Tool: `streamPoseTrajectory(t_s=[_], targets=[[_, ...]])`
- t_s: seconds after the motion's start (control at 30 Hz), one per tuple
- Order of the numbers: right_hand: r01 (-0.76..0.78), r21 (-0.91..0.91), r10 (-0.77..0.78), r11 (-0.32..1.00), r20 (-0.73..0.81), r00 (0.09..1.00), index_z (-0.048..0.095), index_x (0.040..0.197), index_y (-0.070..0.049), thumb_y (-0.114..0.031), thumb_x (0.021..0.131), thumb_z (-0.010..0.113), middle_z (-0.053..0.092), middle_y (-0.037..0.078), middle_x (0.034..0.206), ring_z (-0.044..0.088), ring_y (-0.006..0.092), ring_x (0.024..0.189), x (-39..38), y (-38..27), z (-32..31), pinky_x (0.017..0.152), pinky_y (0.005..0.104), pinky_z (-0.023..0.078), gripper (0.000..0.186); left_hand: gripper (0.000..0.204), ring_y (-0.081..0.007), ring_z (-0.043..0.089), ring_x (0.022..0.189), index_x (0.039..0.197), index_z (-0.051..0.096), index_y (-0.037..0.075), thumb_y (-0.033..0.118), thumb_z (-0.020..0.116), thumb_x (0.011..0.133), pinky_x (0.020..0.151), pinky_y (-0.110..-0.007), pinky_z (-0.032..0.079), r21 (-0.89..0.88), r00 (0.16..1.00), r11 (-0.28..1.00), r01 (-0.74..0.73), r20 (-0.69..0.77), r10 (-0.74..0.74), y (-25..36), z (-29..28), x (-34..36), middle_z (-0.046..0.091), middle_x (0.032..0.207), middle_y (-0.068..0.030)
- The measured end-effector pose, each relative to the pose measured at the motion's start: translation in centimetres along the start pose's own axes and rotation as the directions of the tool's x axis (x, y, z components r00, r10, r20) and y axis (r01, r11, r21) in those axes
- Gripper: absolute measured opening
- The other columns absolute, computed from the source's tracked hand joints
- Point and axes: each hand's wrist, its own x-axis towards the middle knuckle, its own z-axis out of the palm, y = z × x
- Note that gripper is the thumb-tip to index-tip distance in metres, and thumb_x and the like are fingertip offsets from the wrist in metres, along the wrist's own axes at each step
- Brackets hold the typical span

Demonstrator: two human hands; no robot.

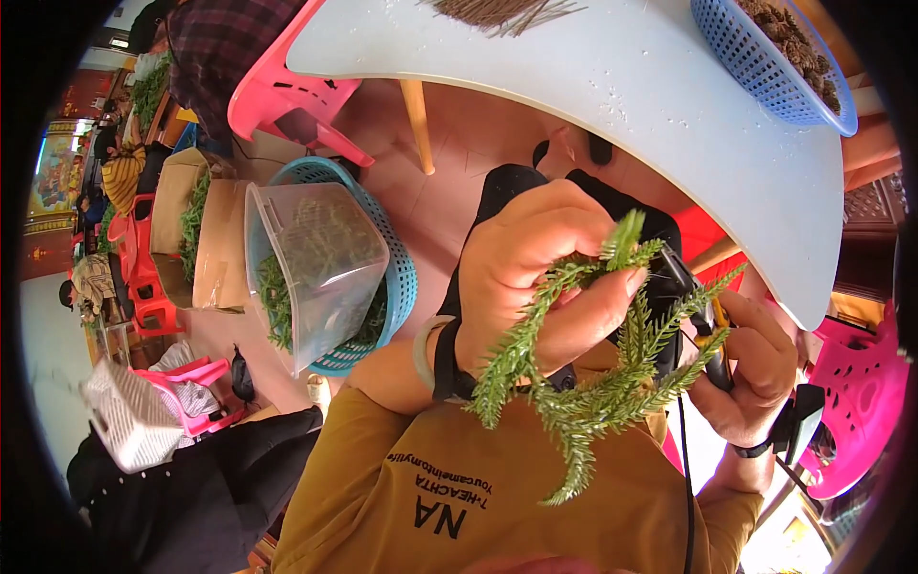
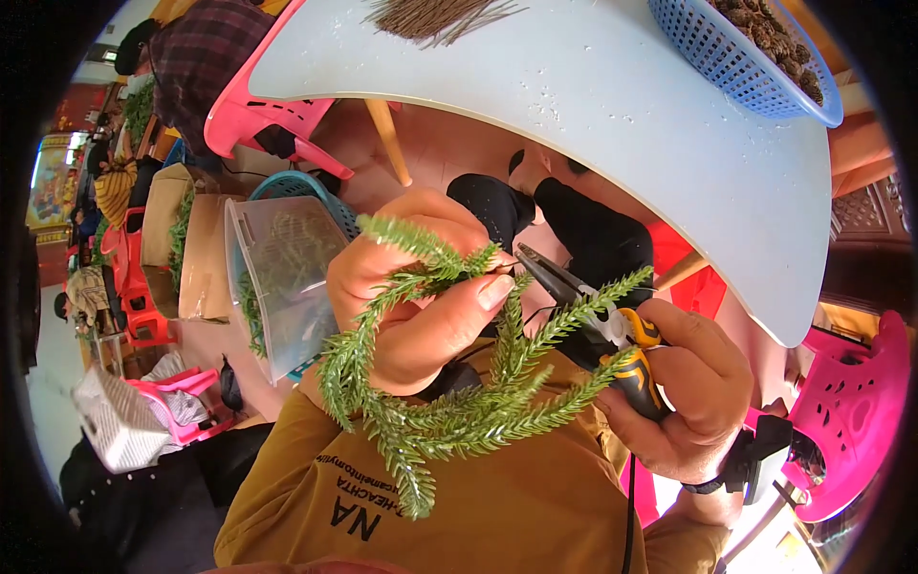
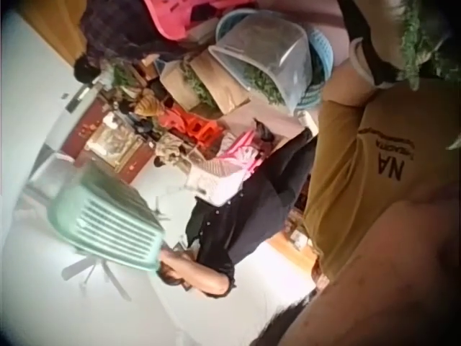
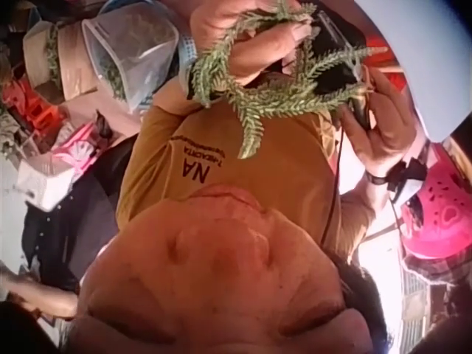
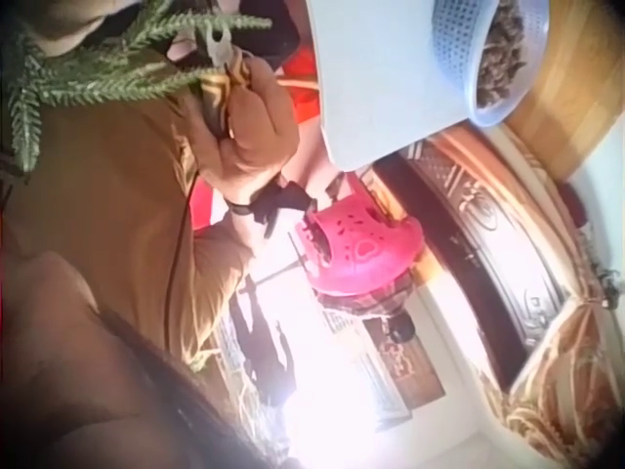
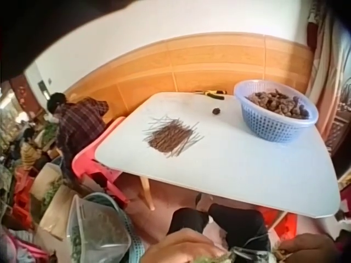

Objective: The person uses pliers to attach a pinecone to a green branch, then picks up additional branches and wraps them together by hand to form a wreath.

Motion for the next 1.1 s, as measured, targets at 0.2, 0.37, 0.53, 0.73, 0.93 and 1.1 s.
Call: streamPoseTrajectory(t_s=[0.2,0.37,0.53,0.73,0.93,1.1], targets=[[-0.012,-0.026,0.012,1.000,0.016,1.000,0.057,0.074,0.002,-0.005,0.055,0.075,0.062,0.022,0.103,0.059,0.0289,0.075,-0.3,0.1,0.1,0.065,0.0333,0.048,0.027,0.016,-0.0121,0.057,0.072,0.087,0.062,-0.002,-0.006,0.067,0.072,0.064,-0.024,0.045,0.001,0.999,0.999,-0.034,0.039,0.034,0.1,-0.2,0.2,0.060,0.090,-0.0121],[0.039,-0.046,-0.040,0.998,-0.017,0.999,0.057,0.076,0.002,-0.005,0.054,0.074,0.061,0.022,0.103,0.059,0.0304,0.076,-0.4,0.3,0.2,0.066,0.0342,0.048,0.028,0.015,-0.0142,0.059,0.075,0.087,0.060,-0.003,-0.006,0.067,0.074,0.067,-0.026,0.049,-0.074,0.994,0.992,0.102,0.043,-0.099,0.2,0.0,-0.1,0.059,0.092,-0.0111],[0.035,-0.106,-0.038,0.994,-0.027,0.999,0.056,0.076,0.002,-0.004,0.054,0.074,0.061,0.022,0.103,0.059,0.0320,0.077,-0.1,0.2,0.4,0.067,0.0355,0.049,0.029,0.009,-0.0101,0.056,0.068,0.084,0.062,-0.001,0.000,0.067,0.076,0.060,-0.024,0.044,-0.224,0.987,0.962,0.157,0.008,-0.159,-0.1,0.5,0.0,0.058,0.082,-0.0052],[0.086,-0.159,-0.095,0.984,-0.051,0.994,0.054,0.074,0.001,-0.004,0.055,0.076,0.061,0.022,0.102,0.059,0.0327,0.078,0.4,0.4,0.6,0.069,0.0361,0.049,0.030,0.008,-0.0059,0.055,0.072,0.087,0.060,-0.003,-0.002,0.064,0.081,0.061,-0.021,0.044,-0.428,0.935,0.837,0.340,0.056,-0.351,0.7,0.6,0.1,0.057,0.088,-0.0046],[0.098,-0.157,-0.106,0.983,-0.044,0.993,0.052,0.074,0.001,-0.004,0.055,0.077,0.061,0.022,0.102,0.060,0.0335,0.079,0.4,0.7,0.9,0.068,0.0366,0.049,0.032,0.008,-0.0047,0.055,0.074,0.089,0.059,-0.003,-0.004,0.063,0.082,0.061,-0.019,0.043,-0.433,0.938,0.837,0.336,0.071,-0.339,0.2,0.3,0.1,0.056,0.088,-0.0037],[0.063,-0.169,-0.075,0.984,-0.065,0.995,0.062,0.082,0.003,-0.006,0.061,0.078,0.062,0.018,0.106,0.062,0.0294,0.085,0.2,0.8,1.0,0.071,0.0343,0.049,0.028,0.009,-0.0042,0.054,0.071,0.087,0.058,-0.003,-0.003,0.065,0.081,0.060,-0.019,0.042,-0.410,0.945,0.854,0.320,0.073,-0.319,0.3,0.2,0.2,0.056,0.085,-0.0028]])
